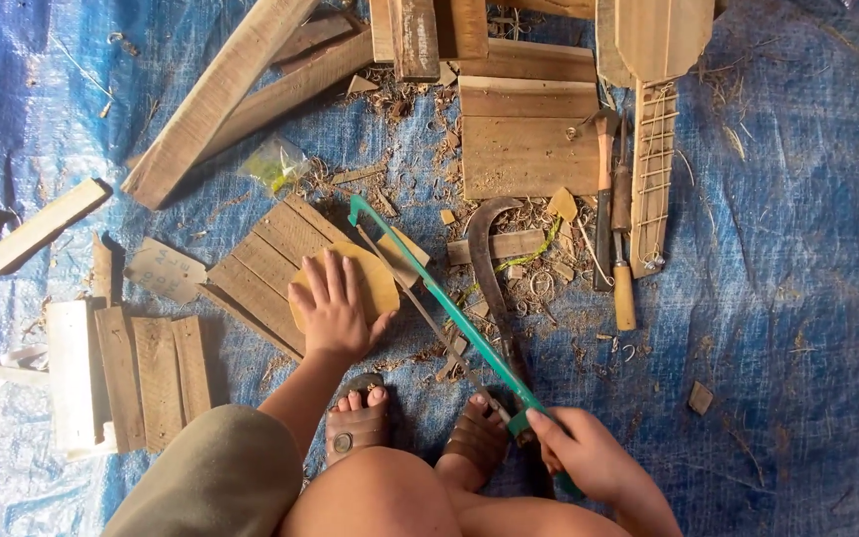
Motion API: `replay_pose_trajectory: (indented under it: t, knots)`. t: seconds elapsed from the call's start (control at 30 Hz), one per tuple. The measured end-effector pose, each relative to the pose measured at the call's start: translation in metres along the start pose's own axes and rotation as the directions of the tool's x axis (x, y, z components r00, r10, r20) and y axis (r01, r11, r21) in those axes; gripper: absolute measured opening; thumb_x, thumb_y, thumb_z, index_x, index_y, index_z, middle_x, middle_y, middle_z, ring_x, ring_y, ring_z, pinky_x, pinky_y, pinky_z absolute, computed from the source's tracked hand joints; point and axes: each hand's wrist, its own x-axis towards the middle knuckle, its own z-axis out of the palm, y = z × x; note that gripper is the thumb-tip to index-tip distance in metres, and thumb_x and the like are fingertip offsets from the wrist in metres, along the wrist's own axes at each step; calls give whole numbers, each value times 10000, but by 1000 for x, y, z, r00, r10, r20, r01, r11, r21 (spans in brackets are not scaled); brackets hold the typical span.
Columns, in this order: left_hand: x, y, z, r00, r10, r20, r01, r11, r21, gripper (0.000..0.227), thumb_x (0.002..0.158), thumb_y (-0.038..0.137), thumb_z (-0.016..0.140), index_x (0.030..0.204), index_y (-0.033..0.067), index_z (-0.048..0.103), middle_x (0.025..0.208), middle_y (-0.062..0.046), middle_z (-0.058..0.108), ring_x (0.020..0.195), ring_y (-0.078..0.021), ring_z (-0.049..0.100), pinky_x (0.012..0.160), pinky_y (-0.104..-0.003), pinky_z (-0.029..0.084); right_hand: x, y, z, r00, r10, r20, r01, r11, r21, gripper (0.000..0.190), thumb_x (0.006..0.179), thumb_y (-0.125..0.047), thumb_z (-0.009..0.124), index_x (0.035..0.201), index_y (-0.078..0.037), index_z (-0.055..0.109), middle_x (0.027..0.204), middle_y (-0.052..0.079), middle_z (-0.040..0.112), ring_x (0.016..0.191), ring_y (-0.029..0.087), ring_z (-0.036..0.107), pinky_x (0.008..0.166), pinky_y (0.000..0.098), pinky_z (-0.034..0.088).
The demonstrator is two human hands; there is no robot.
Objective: The person is shaping a wooden piece with a saw blade and then polishing a circular wooden component using a small wooden block.
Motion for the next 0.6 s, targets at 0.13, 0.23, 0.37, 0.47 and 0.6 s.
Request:
replay_pose_trajectory:
  t: [0.13,0.23,0.37,0.47,0.6]
  knots:
    - [3,-1,-4,1000,-22,14,22,999,45,1086,913,821,318,1585,-31,272,1642,-359,166,1467,-643,119,986,-830,211,-8,-43,-9,999,13,-33,-18,990,-140,471,1031,-337,569,713,0,651,607,86,634,530,168,499,549,319,424]
    - [2,-2,-1,1000,-20,23,18,998,60,1085,919,834,260,1587,-20,267,1652,-350,151,1482,-628,107,997,-835,200,-1,-36,-14,1000,7,-23,-8,997,-81,487,1049,-330,562,694,2,584,583,97,564,509,199,478,571,362,475]
    - [2,-4,3,998,-21,55,17,997,70,1099,909,849,260,1592,-12,255,1657,-339,142,1488,-621,81,1007,-832,186,-11,-47,-5,998,40,-48,-46,991,-126,474,1036,-325,576,696,0,631,593,92,623,521,182,515,570,328,469]
    - [0,-2,3,999,18,46,-21,998,66,1092,904,859,245,1601,19,248,1671,-311,131,1505,-593,62,1032,-829,172,-17,-27,-3,997,66,-28,-68,993,-95,458,1043,-329,566,715,-14,628,603,95,622,531,185,519,601,343,484]
    - [-5,7,1,996,88,2,-88,996,28,1067,906,850,272,1596,36,280,1672,-300,151,1510,-570,117,1018,-797,206,-23,6,-7,997,72,-34,-66,988,142,481,1071,-281,542,704,27,579,574,142,530,516,236,447,571,407,417]
